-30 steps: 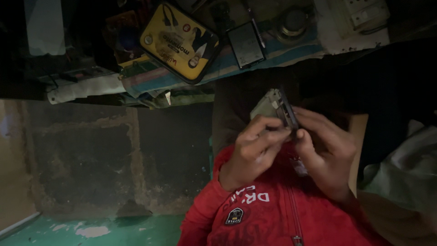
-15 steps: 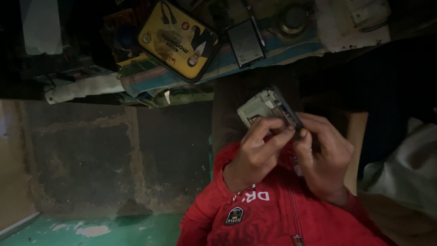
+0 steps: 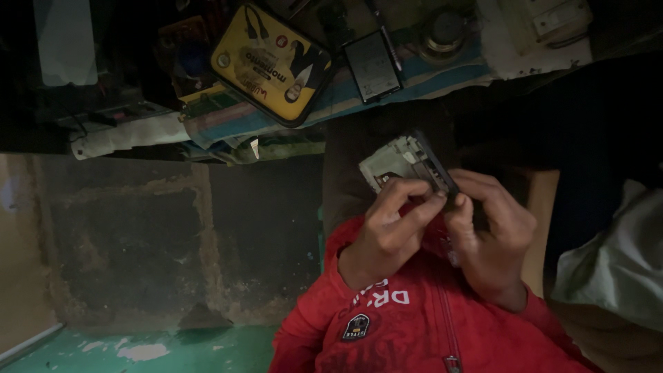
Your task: The person sits on a chair and repairs a mobile phone, using a screwdriver to unscrew the back panel, removing the back cover and battery, then working on the internal components and prying at the screen edge with a tool while holding the phone.
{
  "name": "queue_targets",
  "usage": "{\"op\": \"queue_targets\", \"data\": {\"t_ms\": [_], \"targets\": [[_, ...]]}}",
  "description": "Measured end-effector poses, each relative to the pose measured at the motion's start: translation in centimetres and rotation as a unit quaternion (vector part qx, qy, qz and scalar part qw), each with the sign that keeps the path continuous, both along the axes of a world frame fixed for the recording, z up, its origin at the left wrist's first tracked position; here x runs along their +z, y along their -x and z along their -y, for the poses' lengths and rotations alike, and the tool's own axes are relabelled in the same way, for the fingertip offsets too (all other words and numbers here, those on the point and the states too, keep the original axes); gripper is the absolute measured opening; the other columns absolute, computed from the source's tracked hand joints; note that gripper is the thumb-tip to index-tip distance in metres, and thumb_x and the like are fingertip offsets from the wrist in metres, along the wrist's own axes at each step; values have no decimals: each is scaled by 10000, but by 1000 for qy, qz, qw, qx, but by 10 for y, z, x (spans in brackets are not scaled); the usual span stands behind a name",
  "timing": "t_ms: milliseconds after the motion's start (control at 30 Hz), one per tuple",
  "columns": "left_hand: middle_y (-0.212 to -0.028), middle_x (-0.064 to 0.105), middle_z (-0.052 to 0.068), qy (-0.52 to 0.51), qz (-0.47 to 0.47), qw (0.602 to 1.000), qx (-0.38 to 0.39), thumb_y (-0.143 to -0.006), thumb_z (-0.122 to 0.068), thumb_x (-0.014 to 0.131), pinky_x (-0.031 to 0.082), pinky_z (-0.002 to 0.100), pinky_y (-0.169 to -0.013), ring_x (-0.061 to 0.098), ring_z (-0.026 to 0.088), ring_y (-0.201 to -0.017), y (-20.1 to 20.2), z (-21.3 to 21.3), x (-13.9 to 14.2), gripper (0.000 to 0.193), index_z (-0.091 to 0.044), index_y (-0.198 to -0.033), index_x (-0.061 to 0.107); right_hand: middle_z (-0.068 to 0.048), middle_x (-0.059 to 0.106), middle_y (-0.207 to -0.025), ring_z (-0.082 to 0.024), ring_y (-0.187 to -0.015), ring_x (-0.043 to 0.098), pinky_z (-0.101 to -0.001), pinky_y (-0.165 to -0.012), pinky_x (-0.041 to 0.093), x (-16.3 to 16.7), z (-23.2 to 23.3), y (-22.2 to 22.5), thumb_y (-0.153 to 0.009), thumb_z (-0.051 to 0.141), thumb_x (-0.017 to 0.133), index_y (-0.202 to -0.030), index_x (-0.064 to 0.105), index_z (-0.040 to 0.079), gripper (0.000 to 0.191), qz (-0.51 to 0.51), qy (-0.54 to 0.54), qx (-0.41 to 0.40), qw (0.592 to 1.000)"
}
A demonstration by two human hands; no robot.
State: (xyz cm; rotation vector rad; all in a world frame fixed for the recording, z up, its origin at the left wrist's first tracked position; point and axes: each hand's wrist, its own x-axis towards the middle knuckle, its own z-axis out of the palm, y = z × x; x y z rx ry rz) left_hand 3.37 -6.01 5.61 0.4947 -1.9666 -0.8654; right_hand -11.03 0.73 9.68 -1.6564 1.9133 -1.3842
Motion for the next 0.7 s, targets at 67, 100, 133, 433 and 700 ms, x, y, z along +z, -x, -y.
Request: {"op": "queue_targets", "data": {"t_ms": [67,100,133,433,700], "targets": [[-1215,567,139,15,8,1000,-5,-921,150,724,595,342,-906,625,251,-1095,0,2,1,347,14,-1234,664,-182,738,-1155,-231,-996,760,-299,-818,613,-1,0,2,-1017,5,639,-1145,682,-46,144,18,-5,0,1000],[-1218,562,144,22,12,1000,-8,-915,155,718,595,347,-921,623,258,-1105,1,2,1,347,20,-1231,667,-180,742,-1157,-221,-974,763,-287,-802,615,-2,0,4,-1020,6,632,-1146,689,-42,146,23,-7,-2,1000],[-1219,570,142,23,20,999,-10,-908,158,717,588,351,-927,627,256,-1103,0,2,2,351,22,-1229,672,-178,745,-1160,-212,-952,766,-275,-786,617,-3,0,4,-1024,7,625,-1147,696,-39,150,29,-8,-5,1000],[-1177,609,124,-25,-34,999,-7,-911,132,741,582,326,-916,656,245,-1091,0,1,7,317,-6,-1183,653,-182,747,-1113,-187,-867,735,-223,-651,561,-2,-2,8,-986,27,651,-1100,705,-41,144,77,25,26,996],[-1129,660,74,-265,-172,943,-106,-941,62,775,617,252,-856,697,151,-979,-11,-5,-4,248,-54,-1118,646,-202,655,-1276,-284,-1154,698,-329,-913,607,-2,-2,9,-938,102,794,-1178,668,-1,290,-31,81,23,996]]}}
